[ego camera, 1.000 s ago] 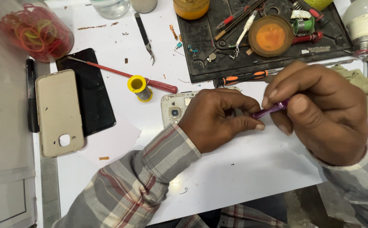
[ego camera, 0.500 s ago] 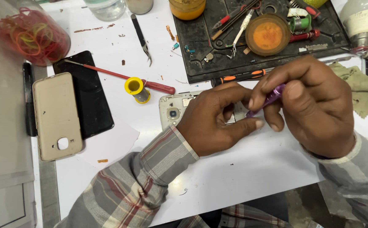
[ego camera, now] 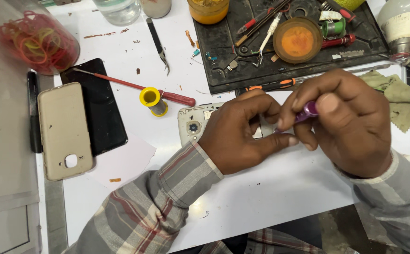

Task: The person first winds a cable around a power strip and sets it aside. The person then picks up a smartphone, removes its back cover and battery, and uses a small purple screwdriver to unscrew and pry components inside the phone body on the workbench.

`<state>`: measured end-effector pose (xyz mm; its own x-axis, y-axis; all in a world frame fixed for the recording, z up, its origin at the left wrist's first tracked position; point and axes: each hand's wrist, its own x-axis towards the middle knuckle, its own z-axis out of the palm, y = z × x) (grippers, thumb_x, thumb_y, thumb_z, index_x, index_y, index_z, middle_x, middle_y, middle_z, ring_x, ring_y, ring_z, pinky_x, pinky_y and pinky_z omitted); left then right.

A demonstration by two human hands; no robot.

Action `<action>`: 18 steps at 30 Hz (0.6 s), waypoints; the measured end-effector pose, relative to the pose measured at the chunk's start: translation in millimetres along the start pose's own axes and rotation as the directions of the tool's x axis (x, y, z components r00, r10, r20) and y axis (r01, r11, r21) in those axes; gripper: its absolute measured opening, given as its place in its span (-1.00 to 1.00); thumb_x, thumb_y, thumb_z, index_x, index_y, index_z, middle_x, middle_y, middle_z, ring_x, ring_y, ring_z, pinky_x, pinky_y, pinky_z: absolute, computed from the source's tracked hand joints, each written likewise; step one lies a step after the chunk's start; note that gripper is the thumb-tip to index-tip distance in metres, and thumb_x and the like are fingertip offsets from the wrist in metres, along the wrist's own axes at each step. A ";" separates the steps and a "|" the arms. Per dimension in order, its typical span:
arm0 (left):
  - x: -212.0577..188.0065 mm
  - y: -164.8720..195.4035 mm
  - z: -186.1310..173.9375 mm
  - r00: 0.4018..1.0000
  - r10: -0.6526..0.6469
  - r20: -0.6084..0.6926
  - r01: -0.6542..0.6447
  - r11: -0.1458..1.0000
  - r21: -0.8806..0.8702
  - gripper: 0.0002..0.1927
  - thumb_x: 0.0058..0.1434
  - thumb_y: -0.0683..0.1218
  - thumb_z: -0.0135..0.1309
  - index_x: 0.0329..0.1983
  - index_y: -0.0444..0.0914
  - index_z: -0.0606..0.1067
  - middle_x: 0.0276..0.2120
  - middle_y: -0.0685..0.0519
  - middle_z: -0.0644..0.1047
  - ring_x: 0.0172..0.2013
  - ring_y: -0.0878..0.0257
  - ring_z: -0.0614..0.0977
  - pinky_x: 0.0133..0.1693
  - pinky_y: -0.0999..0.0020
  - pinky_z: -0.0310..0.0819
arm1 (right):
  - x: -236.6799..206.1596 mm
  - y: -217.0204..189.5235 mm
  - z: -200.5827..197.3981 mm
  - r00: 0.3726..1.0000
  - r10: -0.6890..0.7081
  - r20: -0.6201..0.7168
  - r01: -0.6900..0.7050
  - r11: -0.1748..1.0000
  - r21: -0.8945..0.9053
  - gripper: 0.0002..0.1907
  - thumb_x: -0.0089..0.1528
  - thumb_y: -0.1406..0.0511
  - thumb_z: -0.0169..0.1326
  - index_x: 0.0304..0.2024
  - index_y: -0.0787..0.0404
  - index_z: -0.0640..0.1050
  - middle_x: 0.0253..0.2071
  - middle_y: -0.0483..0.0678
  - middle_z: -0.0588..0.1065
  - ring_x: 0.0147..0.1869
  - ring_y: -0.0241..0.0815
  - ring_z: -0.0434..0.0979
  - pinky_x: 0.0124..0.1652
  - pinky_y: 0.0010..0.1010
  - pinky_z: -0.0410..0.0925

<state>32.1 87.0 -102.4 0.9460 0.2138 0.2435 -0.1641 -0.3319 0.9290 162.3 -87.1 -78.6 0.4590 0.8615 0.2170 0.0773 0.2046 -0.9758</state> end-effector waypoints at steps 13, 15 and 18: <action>-0.7 -0.4 0.2 1.000 0.001 -0.003 -0.001 1.000 -0.022 -0.74 0.10 -0.08 0.36 -0.20 -0.25 0.59 -0.35 0.15 0.48 -0.45 0.41 0.40 -0.40 0.44 0.34 | 3.5 2.5 -0.9 0.998 -0.067 0.007 0.067 0.995 -0.077 -0.62 0.48 0.12 -0.10 0.04 0.35 0.29 -0.18 0.24 0.55 -0.41 -0.30 0.41 -0.41 -0.50 0.33; -1.8 -0.9 0.2 1.000 0.003 0.002 -0.003 0.999 -0.049 -0.74 0.12 -0.09 0.33 -0.15 -0.25 0.61 -0.32 0.15 0.49 -0.43 0.41 0.41 -0.38 0.44 0.36 | 4.4 -0.6 -1.0 0.999 -0.035 0.012 0.034 0.999 0.034 -0.62 0.50 0.14 -0.12 0.03 0.39 0.37 -0.15 0.23 0.55 -0.33 -0.25 0.48 -0.39 -0.49 0.35; -1.5 -2.4 2.0 1.000 0.009 -0.007 -0.009 0.999 -0.047 -0.79 0.17 -0.07 0.34 -0.20 -0.25 0.62 -0.32 0.15 0.51 -0.41 0.40 0.44 -0.35 0.44 0.38 | 4.5 -3.8 -0.2 1.000 -0.014 -0.015 0.015 0.999 0.052 -0.60 0.49 0.15 -0.14 0.01 0.43 0.41 -0.18 0.23 0.52 -0.28 -0.21 0.49 -0.39 -0.48 0.35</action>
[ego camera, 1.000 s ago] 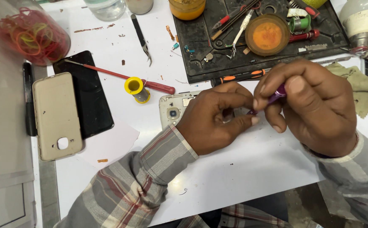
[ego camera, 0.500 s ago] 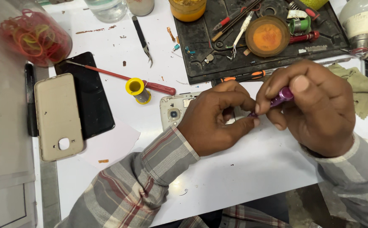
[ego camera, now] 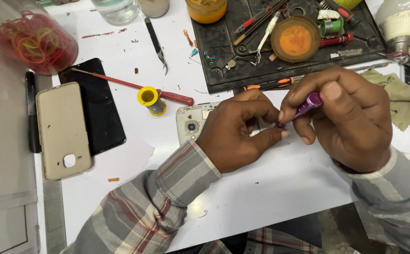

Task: The person first winds a cable around a power strip and sets it aside. The person then picks up a smartphone, removes its back cover and battery, and uses a small purple screwdriver to unscrew and pry components inside the phone body on the workbench.

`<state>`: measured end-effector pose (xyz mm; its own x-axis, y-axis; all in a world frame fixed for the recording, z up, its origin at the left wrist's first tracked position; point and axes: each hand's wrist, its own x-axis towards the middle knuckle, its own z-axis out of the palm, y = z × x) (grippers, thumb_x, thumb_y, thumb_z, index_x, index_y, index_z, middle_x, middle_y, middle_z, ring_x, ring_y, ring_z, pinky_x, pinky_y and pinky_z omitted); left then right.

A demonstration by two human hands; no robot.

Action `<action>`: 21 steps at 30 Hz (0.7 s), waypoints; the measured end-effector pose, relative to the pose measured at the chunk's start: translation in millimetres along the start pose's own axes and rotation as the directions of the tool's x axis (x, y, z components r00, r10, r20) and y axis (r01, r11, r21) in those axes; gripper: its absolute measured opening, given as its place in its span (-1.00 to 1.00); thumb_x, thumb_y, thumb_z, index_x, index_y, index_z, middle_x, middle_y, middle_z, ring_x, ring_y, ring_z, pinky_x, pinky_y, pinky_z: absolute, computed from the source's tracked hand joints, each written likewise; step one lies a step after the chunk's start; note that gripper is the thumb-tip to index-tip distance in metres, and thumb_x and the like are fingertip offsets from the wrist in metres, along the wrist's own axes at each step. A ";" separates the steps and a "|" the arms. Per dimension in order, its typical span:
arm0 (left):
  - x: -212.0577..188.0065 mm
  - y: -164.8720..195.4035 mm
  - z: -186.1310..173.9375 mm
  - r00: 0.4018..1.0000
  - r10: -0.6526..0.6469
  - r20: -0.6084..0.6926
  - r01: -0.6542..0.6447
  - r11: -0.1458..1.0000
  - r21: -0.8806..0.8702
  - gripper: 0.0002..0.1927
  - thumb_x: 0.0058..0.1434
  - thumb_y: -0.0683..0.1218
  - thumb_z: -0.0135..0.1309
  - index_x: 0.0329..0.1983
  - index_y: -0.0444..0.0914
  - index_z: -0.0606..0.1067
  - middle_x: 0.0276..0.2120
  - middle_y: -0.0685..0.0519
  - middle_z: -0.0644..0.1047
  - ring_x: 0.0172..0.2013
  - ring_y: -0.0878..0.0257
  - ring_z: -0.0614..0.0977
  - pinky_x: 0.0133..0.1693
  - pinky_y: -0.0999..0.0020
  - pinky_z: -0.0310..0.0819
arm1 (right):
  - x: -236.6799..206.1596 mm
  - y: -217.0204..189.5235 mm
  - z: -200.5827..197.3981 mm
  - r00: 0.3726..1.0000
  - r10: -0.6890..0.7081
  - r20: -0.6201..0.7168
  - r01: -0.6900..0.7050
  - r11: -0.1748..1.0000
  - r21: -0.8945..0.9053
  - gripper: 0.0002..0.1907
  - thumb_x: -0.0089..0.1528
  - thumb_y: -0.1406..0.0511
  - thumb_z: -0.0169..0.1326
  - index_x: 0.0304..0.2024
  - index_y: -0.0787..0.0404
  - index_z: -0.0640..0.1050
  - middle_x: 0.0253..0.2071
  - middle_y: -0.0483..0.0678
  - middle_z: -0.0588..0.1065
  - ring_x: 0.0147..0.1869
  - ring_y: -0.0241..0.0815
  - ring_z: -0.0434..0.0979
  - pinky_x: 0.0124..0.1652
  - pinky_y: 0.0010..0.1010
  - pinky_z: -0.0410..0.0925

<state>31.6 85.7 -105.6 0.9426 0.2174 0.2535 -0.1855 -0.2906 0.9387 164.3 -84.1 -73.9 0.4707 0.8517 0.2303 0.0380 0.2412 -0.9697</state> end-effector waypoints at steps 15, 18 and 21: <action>0.1 -3.0 1.1 1.000 0.018 0.015 -0.017 1.000 -0.006 -0.79 0.15 -0.11 0.36 -0.19 -0.26 0.63 -0.33 0.15 0.46 -0.40 0.40 0.41 -0.34 0.43 0.36 | -0.8 0.4 1.5 0.999 0.030 -0.022 -0.029 0.999 0.045 -0.64 0.47 0.15 -0.12 -0.05 0.38 0.38 -0.24 0.26 0.53 -0.36 -0.23 0.45 -0.40 -0.47 0.33; 1.5 -3.4 2.0 1.000 -0.004 -0.006 0.004 0.999 0.048 -0.77 0.11 -0.08 0.40 -0.25 -0.27 0.62 -0.37 0.15 0.46 -0.42 0.41 0.43 -0.36 0.44 0.36 | 1.6 2.9 3.5 0.989 -0.132 0.073 0.132 0.991 0.004 -0.64 0.44 0.12 -0.05 0.05 0.30 0.37 -0.19 0.19 0.55 -0.44 -0.38 0.43 -0.38 -0.56 0.33; 1.2 -2.8 0.9 1.000 -0.001 -0.007 0.001 0.999 0.046 -0.73 0.08 -0.07 0.41 -0.25 -0.28 0.59 -0.36 0.16 0.47 -0.42 0.43 0.44 -0.35 0.45 0.38 | 1.5 3.1 4.5 0.997 -0.075 0.018 0.077 0.985 -0.158 -0.71 0.42 0.20 -0.06 -0.03 0.28 0.23 -0.24 0.27 0.52 -0.43 -0.32 0.37 -0.44 -0.50 0.32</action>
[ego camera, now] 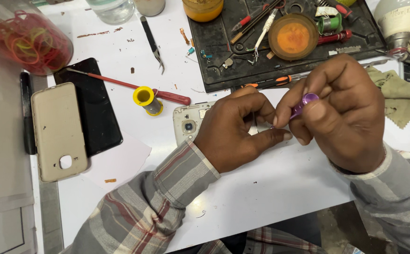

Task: The person first winds a cable around a power strip and sets it aside. The person then picks up a smartphone, removes its back cover and battery, and uses a small purple screwdriver to unscrew and pry components inside the phone body on the workbench.

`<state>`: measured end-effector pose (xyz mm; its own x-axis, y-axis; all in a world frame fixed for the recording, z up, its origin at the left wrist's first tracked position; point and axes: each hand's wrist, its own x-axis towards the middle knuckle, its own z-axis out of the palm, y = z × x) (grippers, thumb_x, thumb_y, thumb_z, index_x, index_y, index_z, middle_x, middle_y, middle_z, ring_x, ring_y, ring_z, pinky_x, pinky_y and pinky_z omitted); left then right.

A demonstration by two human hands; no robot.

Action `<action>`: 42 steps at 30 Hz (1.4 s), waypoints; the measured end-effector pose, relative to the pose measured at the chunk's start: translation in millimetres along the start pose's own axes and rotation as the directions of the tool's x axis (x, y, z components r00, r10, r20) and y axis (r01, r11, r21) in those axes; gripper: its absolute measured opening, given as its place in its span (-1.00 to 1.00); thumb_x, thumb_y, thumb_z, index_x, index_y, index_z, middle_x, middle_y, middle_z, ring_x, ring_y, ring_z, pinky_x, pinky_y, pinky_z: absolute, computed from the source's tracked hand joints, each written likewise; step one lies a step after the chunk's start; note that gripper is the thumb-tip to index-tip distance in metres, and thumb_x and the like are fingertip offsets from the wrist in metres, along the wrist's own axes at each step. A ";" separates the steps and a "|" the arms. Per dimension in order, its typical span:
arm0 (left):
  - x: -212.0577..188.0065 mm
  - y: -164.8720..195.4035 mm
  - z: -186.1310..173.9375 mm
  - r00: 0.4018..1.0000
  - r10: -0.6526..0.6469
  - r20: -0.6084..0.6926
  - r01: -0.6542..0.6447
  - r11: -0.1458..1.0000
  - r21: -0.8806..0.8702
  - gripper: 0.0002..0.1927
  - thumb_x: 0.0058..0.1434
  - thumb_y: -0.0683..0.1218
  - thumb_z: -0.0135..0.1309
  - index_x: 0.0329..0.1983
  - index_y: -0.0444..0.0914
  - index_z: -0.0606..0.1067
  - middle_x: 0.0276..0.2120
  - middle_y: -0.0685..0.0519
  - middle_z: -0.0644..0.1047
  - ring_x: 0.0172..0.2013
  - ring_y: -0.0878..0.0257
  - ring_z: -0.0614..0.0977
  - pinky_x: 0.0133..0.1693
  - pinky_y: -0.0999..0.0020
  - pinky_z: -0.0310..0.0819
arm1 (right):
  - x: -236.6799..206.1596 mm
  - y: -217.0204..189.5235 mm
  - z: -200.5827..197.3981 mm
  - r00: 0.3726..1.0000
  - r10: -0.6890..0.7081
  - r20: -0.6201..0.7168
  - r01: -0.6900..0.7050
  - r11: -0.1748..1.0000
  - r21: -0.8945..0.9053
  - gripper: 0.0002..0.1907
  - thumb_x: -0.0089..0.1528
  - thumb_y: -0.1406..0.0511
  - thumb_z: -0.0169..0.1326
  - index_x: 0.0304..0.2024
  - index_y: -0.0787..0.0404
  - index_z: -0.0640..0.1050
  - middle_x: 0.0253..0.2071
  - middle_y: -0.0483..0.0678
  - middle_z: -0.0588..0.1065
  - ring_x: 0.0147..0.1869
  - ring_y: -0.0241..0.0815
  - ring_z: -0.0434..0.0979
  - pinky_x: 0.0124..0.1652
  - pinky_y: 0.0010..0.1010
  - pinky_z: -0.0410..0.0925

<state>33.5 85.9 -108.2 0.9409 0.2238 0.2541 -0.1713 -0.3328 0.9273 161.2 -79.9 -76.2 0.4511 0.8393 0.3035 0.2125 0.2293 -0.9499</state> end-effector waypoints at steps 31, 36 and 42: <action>-0.4 4.9 -2.2 0.999 -0.039 0.014 0.039 0.999 -0.009 -0.73 0.08 -0.10 0.37 -0.18 -0.24 0.60 -0.37 0.15 0.46 -0.45 0.41 0.39 -0.40 0.44 0.34 | -2.4 1.4 -2.0 1.000 0.004 -0.014 -0.002 0.996 0.091 -0.66 0.49 0.14 -0.11 0.02 0.32 0.30 -0.16 0.20 0.52 -0.46 -0.34 0.35 -0.42 -0.50 0.31; -0.3 3.7 -0.6 1.000 0.008 0.010 -0.008 1.000 -0.024 -0.80 0.14 -0.10 0.36 -0.22 -0.24 0.61 -0.34 0.14 0.49 -0.41 0.40 0.44 -0.34 0.44 0.37 | -5.3 -4.0 -3.1 0.995 0.085 -0.050 -0.079 0.991 0.112 -0.60 0.48 0.14 -0.15 -0.02 0.42 0.43 -0.11 0.16 0.48 -0.36 -0.27 0.40 -0.41 -0.50 0.32; 0.8 4.3 -0.4 1.000 -0.023 -0.004 0.023 1.000 0.012 -0.72 0.04 -0.06 0.42 -0.31 -0.26 0.56 -0.38 0.14 0.49 -0.45 0.39 0.42 -0.39 0.44 0.36 | -5.0 5.0 -2.9 1.000 -0.027 -0.013 0.027 1.000 0.011 -0.61 0.47 0.15 -0.05 0.08 0.37 0.27 -0.12 0.21 0.49 -0.43 -0.32 0.35 -0.46 -0.53 0.31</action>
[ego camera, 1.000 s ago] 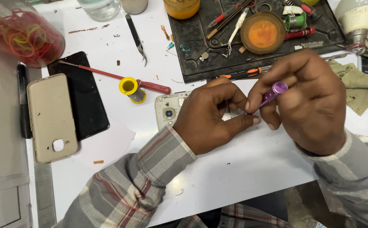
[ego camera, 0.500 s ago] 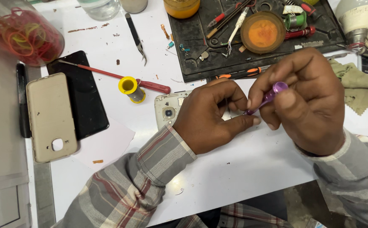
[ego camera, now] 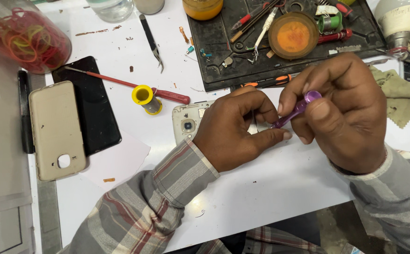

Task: The person first winds a cable around a power strip and sets it aside. The person then picks up a smartphone, removes its back cover and battery, and uses a small purple screwdriver to unscrew and pry components inside the phone body on the workbench.

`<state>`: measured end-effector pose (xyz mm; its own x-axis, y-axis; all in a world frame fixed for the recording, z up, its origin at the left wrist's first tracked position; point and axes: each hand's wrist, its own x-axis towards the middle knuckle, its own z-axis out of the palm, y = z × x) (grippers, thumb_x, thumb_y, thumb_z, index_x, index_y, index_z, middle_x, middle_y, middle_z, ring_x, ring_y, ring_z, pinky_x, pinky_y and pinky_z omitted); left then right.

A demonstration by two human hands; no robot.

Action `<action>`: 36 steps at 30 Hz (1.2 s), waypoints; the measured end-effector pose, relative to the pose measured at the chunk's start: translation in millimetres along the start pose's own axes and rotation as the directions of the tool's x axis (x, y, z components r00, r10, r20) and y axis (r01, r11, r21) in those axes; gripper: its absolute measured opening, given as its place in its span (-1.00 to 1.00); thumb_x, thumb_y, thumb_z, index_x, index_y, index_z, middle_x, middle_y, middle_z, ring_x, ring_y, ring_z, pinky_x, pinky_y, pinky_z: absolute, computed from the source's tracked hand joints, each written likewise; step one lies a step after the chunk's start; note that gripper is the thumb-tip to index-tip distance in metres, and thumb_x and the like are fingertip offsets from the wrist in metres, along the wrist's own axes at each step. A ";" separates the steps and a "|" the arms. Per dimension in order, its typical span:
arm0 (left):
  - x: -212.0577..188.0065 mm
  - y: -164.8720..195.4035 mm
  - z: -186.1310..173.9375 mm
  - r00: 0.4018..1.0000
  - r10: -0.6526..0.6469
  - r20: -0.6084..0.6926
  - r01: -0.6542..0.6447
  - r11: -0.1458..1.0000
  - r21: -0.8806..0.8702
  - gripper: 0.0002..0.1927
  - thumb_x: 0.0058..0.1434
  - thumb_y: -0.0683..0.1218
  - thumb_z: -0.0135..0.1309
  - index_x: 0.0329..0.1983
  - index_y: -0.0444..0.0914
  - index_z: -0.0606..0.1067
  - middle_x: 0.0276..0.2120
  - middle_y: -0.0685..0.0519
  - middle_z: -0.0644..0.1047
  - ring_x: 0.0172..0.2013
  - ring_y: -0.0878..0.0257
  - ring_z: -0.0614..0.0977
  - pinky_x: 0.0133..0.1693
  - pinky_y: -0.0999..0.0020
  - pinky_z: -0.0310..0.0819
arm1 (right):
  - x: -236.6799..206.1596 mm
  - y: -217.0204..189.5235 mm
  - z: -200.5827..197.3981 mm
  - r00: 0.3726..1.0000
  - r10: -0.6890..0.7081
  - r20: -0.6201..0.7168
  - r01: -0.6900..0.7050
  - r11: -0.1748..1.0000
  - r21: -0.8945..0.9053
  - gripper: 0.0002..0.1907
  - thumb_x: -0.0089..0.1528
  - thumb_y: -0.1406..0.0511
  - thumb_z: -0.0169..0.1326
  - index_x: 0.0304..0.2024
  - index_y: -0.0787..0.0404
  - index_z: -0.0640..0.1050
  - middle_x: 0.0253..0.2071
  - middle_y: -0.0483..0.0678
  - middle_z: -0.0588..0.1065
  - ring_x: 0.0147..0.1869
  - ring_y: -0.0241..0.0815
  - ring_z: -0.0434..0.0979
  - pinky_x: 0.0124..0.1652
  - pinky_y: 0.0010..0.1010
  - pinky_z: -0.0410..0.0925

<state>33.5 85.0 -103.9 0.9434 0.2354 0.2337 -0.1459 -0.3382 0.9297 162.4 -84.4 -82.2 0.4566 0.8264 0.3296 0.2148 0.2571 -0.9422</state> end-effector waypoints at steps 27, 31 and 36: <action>-1.2 2.7 -5.0 0.997 0.058 0.058 -0.067 0.984 0.164 -0.81 -0.10 -0.30 0.13 -0.36 -0.31 0.54 -0.25 -0.03 0.45 -0.32 0.15 0.57 -0.29 0.29 0.50 | 0.7 -8.9 -5.4 0.982 -0.116 -0.148 0.113 0.993 -0.028 -0.62 0.55 0.16 -0.06 0.09 0.42 0.34 -0.17 0.20 0.51 -0.39 -0.26 0.48 -0.41 -0.55 0.39; -4.3 6.1 -4.1 0.985 0.134 0.107 -0.161 0.939 0.304 -0.86 -0.01 -0.26 0.21 -0.38 -0.32 0.50 -0.26 -0.08 0.44 -0.27 0.03 0.57 -0.26 0.18 0.48 | 1.3 -8.1 -8.7 0.973 -0.137 -0.183 0.131 0.990 -0.044 -0.62 0.56 0.15 -0.07 0.08 0.41 0.33 -0.19 0.20 0.50 -0.40 -0.25 0.47 -0.43 -0.55 0.38; -3.9 8.7 -0.5 0.978 0.152 0.141 -0.197 0.897 0.396 -0.91 0.09 -0.26 0.17 -0.39 -0.33 0.47 -0.26 -0.10 0.42 -0.27 0.00 0.58 -0.26 0.13 0.46 | 1.8 -6.1 -10.8 0.965 -0.148 -0.215 0.135 0.988 -0.076 -0.65 0.61 0.17 -0.10 0.10 0.41 0.34 -0.19 0.17 0.51 -0.43 -0.27 0.44 -0.43 -0.56 0.36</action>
<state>28.4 81.6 -96.6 0.9426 0.0501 0.3300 -0.1985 -0.7107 0.6749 171.3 -89.9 -75.2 0.5943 0.6521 0.4707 0.3393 0.3274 -0.8819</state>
